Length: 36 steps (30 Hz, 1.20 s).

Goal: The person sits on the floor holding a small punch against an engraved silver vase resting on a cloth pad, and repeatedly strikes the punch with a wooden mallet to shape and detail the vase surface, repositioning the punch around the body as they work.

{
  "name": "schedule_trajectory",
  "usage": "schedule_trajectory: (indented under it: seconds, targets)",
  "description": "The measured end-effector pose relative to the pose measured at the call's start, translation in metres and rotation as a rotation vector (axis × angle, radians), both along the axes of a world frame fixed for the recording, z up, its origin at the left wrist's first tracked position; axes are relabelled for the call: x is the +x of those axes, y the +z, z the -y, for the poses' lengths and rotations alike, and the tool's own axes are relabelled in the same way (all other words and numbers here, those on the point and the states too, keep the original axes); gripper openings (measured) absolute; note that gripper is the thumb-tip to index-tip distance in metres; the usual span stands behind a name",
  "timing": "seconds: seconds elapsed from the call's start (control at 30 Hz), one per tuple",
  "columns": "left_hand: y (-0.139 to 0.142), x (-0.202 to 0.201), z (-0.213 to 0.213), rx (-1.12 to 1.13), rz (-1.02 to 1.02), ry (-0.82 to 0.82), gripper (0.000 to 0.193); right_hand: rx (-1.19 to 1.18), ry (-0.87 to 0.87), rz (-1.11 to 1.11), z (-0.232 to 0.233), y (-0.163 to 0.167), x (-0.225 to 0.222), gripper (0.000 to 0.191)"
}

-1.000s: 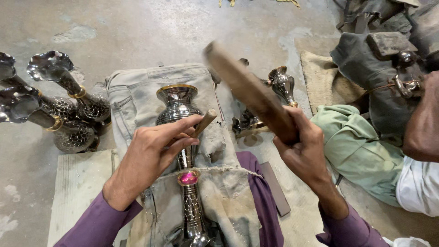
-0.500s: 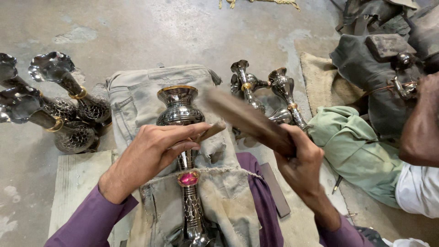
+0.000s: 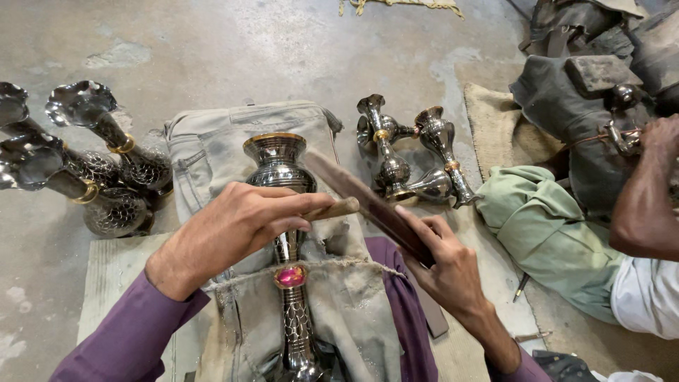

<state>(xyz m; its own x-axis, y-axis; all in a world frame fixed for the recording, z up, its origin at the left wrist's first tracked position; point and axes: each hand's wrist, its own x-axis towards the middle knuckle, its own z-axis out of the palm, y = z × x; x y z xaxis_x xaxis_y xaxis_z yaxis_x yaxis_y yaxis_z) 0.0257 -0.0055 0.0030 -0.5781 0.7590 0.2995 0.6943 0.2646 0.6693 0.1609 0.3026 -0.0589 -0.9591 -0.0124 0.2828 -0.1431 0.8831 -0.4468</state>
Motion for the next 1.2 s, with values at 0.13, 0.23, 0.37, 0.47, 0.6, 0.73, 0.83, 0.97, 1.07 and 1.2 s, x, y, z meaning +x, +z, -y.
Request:
schedule_trajectory:
  seconds: [0.13, 0.23, 0.37, 0.47, 0.6, 0.73, 0.83, 0.97, 1.07, 1.2]
  targets:
    - [-0.001, -0.002, -0.001, 0.009, -0.032, -0.060, 0.046, 0.077, 0.001, -0.226, -0.005, -0.010, 0.004, 0.085]
    - [-0.002, -0.003, 0.002, 0.014, -0.044, -0.101, 0.055, -0.574, -0.303, -0.111, -0.006, -0.022, 0.007, 0.078]
    - [-0.001, -0.004, 0.002, -0.004, -0.089, -0.119, 0.054, -0.117, -0.006, -0.323, -0.008, -0.025, 0.010, 0.055]
    - [0.002, -0.005, -0.001, -0.048, -0.070, -0.085, 0.054, -0.022, -0.091, -0.256, -0.005, -0.023, 0.008, 0.055]
    - [0.004, -0.004, -0.010, -0.109, -0.060, -0.051, 0.046, -0.178, -0.012, -0.111, 0.001, -0.022, 0.007, 0.059]
    - [0.005, -0.007, -0.016, -0.257, -0.055, -0.049, 0.047, 0.011, -0.044, 0.074, -0.001, -0.033, 0.007, 0.069]
    - [0.005, -0.007, -0.020, -0.146, -0.112, -0.112, 0.038, -0.153, -0.149, -0.067, -0.004, -0.049, 0.007, 0.067]
    - [0.008, -0.006, -0.021, -0.298, -0.077, -0.066, 0.046, -0.442, -0.105, -0.297, -0.008, -0.068, 0.014, 0.059]
    - [0.010, -0.005, -0.020, -0.274, -0.118, -0.065, 0.045, -0.223, -0.094, -0.299, -0.011, -0.072, 0.018, 0.053]
    - [0.010, -0.001, -0.018, -0.244, -0.156, -0.030, 0.054, -0.375, -0.178, -0.155, -0.012, -0.067, 0.016, 0.053]
